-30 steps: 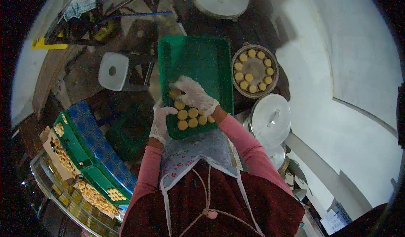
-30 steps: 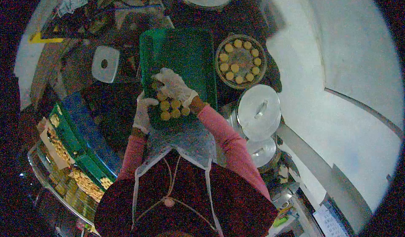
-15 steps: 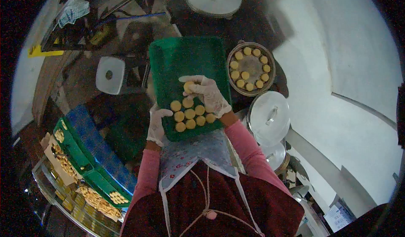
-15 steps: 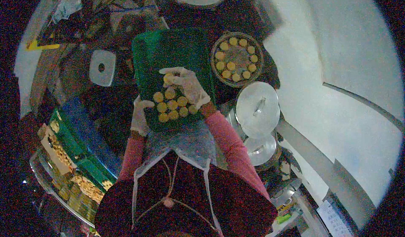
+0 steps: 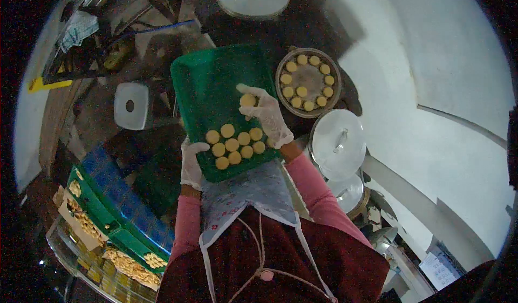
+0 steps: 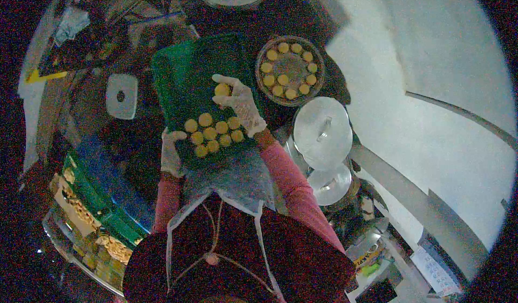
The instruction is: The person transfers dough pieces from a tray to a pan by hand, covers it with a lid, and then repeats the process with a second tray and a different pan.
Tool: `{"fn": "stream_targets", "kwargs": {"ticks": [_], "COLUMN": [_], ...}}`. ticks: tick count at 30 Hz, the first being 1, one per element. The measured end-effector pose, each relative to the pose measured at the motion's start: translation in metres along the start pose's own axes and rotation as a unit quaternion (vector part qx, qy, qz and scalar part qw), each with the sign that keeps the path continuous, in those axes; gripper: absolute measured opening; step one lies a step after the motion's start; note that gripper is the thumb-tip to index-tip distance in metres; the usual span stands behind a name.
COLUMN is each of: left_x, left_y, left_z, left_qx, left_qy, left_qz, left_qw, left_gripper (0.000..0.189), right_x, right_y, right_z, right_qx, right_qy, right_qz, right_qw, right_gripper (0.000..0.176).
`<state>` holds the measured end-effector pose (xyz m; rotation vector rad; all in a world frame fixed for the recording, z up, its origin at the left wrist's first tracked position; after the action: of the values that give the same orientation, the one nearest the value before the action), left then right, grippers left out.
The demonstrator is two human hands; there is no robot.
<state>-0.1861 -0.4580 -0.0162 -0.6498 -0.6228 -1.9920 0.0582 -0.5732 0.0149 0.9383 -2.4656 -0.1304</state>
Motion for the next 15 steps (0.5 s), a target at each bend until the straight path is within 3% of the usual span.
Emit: {"fn": "stream_targets", "kwargs": {"ticks": [6, 9, 12, 15], "left_x": [0.010, 0.010, 0.013, 0.005], "left_y": [0.030, 0.036, 0.034, 0.025], "left_z": [0.033, 0.036, 0.037, 0.029], "left_qx": [0.047, 0.078, 0.050, 0.060], "left_qy": [-0.051, -0.060, -0.037, -0.058], "left_qz": [-0.008, 0.009, 0.041, 0.045], "left_qw": [0.998, 0.995, 0.997, 0.996], "left_gripper": [0.045, 0.046, 0.046, 0.047], "right_x": [-0.012, -0.010, -0.011, -0.009], "right_y": [-0.012, -0.013, -0.016, -0.030], "right_z": [0.017, 0.016, 0.017, 0.001], "right_qx": [0.047, 0.060, 0.060, -0.020], "right_qy": [0.080, 0.050, 0.080, 0.039], "right_qz": [0.077, 0.084, 0.084, 0.135], "right_qw": [0.993, 0.993, 0.991, 0.990], "right_gripper": [0.022, 0.021, 0.021, 0.020]}}
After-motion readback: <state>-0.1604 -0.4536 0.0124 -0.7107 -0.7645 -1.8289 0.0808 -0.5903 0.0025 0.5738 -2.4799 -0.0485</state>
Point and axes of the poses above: each hand's wrist, its own x-axis away from the middle knuckle, its own y-axis out of the palm, z = x × y, the point moved 1 cm from there along -x, towards the middle knuckle, and after that the axes turned 5 degrees about z, right-handed, at the moved point
